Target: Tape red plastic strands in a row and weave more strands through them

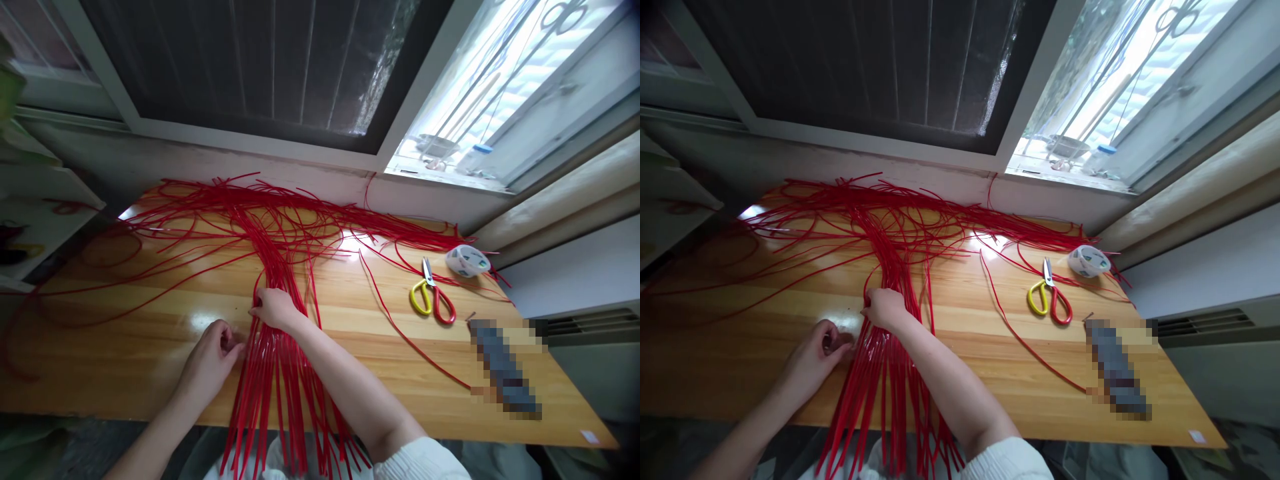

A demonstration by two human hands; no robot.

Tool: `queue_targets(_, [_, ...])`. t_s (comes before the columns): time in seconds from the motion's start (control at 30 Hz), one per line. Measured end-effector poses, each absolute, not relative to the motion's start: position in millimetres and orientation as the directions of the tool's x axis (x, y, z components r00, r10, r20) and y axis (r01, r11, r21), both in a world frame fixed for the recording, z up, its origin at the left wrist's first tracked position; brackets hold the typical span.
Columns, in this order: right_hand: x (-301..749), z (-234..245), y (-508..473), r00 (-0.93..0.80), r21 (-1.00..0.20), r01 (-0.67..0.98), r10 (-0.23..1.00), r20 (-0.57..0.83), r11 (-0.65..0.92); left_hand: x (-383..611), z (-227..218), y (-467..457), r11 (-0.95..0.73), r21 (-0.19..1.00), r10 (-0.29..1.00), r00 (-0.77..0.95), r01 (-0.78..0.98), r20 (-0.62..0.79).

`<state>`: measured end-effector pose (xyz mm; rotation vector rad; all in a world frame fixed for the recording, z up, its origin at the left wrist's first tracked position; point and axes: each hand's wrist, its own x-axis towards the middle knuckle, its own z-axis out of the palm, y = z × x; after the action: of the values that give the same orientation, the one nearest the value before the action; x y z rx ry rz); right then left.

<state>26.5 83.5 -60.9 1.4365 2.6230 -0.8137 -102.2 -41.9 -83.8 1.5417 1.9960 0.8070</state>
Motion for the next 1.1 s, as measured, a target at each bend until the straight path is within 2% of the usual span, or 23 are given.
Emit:
queue_targets(0.37, [30,-57,88,-0.579,-0.467,0.784,0.755,-0.310,0.410,-101,-86,-41,0.224,0.685,0.967,-0.246,0.693,-0.068])
queue_targets(0.57, [30,-58,86,-0.579,-0.487,0.773,0.766,-0.278,0.408,-104,-93,-42,0.110,0.541,0.969,-0.211,0.833,0.127])
queue_targets(0.67, [32,-57,84,-0.586,-0.512,0.756,0.771,-0.251,0.408,-109,-99,-45,0.148,0.511,0.942,-0.277,0.847,0.187])
queue_targets(0.77, [33,-57,83,-0.597,-0.540,0.737,0.767,-0.236,0.407,-114,-104,-50,0.216,0.590,0.920,-0.365,0.778,0.144])
queue_targets(0.9, [33,-59,82,-0.603,-0.580,0.714,0.765,-0.225,0.392,-119,-106,-55,0.225,0.724,0.910,-0.407,0.653,0.084])
queue_targets(1.1, [35,-61,81,-0.588,-0.623,0.690,0.788,-0.185,0.369,-114,-108,-62,0.175,0.810,0.909,-0.409,0.559,0.086])
